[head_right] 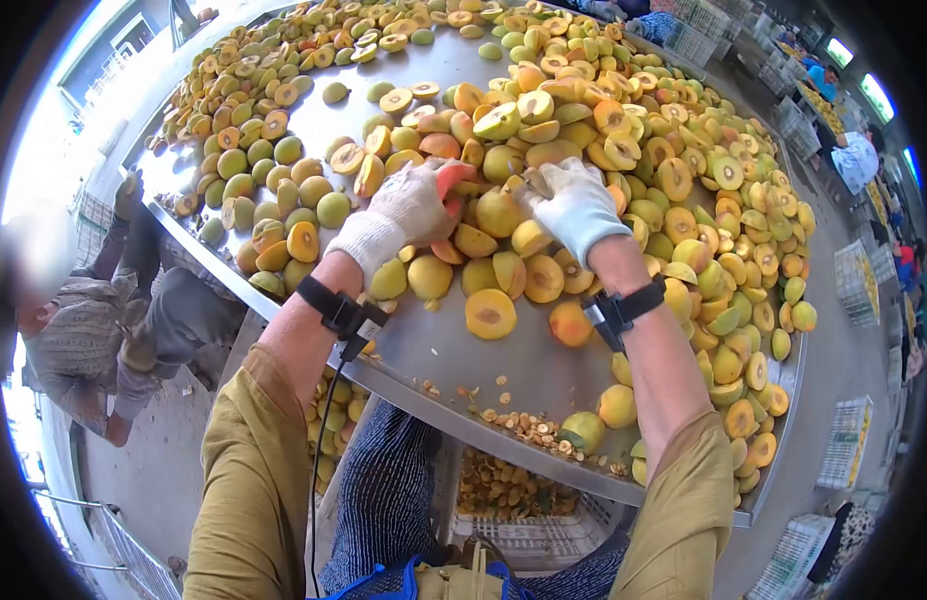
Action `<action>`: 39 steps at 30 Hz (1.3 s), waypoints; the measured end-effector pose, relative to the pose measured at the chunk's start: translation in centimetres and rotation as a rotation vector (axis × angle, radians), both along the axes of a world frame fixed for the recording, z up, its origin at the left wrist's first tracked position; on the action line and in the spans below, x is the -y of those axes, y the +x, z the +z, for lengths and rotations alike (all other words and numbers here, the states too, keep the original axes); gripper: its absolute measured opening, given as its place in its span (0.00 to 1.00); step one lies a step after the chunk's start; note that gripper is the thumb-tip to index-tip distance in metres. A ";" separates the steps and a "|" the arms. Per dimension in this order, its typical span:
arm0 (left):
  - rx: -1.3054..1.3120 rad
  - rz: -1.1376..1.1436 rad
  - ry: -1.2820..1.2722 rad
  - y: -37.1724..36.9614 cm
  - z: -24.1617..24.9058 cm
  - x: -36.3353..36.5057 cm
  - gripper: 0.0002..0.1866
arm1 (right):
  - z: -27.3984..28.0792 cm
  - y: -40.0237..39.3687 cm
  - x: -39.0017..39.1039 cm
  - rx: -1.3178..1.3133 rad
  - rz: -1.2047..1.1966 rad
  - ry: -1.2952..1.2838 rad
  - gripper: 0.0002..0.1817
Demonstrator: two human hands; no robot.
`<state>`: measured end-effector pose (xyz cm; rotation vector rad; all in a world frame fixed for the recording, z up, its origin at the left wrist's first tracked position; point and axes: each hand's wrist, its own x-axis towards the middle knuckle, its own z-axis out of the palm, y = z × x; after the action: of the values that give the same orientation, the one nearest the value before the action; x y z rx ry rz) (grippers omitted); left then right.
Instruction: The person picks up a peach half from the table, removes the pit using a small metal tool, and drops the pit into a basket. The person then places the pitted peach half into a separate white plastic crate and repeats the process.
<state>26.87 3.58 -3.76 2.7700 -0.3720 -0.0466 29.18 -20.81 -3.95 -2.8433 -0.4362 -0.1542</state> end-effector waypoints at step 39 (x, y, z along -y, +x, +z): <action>-0.712 -0.613 -2.098 -41.5 7.8 16.1 0.34 | 18.3 -50.8 9.3 -0.463 -0.666 1.345 0.20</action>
<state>-14.65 -12.48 4.08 0.4508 -0.5267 -0.4434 -21.58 -30.07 14.40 -1.4915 0.5494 0.0814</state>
